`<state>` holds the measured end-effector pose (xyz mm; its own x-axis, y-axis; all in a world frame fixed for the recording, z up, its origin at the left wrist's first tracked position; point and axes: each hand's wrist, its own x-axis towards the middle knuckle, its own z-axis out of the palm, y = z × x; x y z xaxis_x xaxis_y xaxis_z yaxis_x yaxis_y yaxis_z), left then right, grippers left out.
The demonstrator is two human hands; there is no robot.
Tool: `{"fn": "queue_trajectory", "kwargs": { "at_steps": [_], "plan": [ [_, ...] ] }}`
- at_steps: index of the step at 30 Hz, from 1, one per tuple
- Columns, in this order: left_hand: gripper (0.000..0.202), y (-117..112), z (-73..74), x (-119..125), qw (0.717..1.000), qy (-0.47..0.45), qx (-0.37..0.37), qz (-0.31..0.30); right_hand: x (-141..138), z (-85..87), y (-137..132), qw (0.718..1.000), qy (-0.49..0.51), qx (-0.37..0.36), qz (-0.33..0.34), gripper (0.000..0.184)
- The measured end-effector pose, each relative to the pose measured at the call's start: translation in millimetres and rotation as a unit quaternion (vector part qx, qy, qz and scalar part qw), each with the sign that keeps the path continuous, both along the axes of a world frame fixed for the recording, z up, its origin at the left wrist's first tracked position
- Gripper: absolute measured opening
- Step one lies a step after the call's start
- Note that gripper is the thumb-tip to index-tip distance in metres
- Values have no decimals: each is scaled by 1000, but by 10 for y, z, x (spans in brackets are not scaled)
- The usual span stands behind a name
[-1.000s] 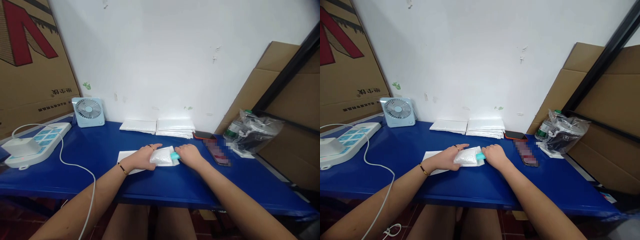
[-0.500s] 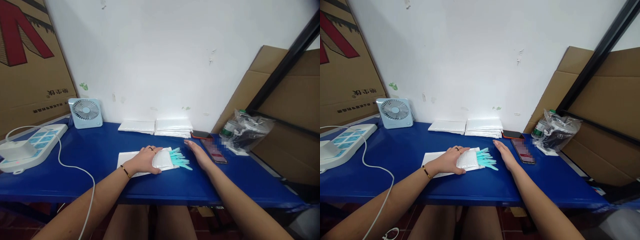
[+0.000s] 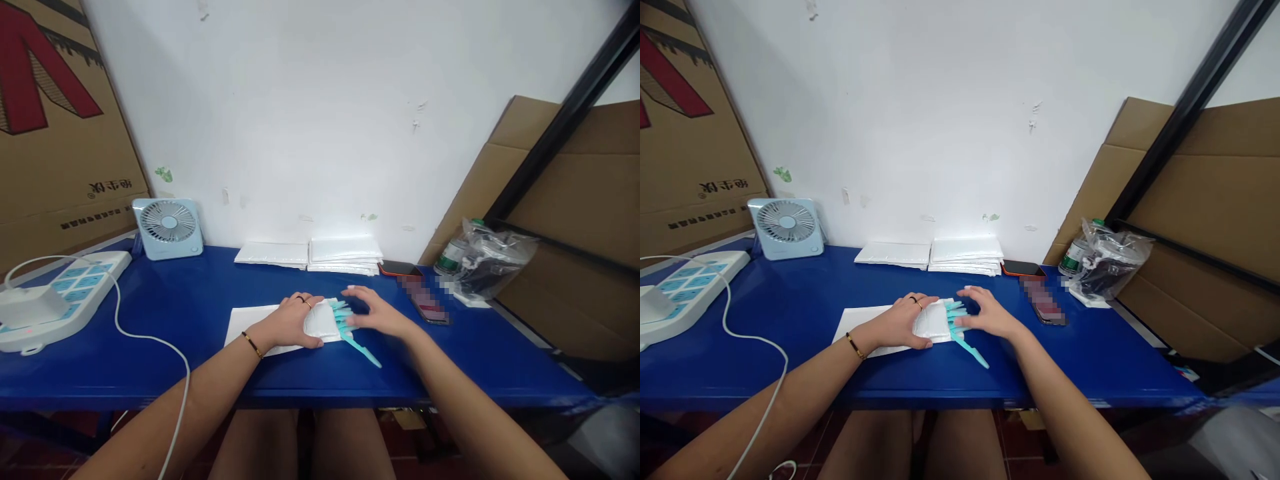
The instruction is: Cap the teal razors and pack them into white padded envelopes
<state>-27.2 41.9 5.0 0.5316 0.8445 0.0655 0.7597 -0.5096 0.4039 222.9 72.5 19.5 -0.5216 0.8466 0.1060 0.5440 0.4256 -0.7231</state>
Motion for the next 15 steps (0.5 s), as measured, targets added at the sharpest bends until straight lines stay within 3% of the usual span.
{"fn": "queue_trajectory", "kwargs": {
  "at_steps": [2,3,6,8,12,15],
  "plan": [
    [97,13,-4,-2,1000,2,-5,2,218,81,-140,992,-113,40,25,83],
    [98,19,-7,-3,1000,4,-8,3,298,95,-217,989,-142,40,16,77],
    [99,31,-18,-5,1000,4,-17,-1,402,62,-401,983,-185,9,10,32],
    [99,32,-23,-6,1000,-2,-15,-7,376,22,-432,981,-189,38,13,16],
    [95,19,-24,-5,1000,-9,-4,-19,225,-26,-279,965,-196,173,21,16],
    [94,7,-14,-3,1000,-8,-4,-19,134,-92,-116,973,-130,187,32,21]
  ]
}}
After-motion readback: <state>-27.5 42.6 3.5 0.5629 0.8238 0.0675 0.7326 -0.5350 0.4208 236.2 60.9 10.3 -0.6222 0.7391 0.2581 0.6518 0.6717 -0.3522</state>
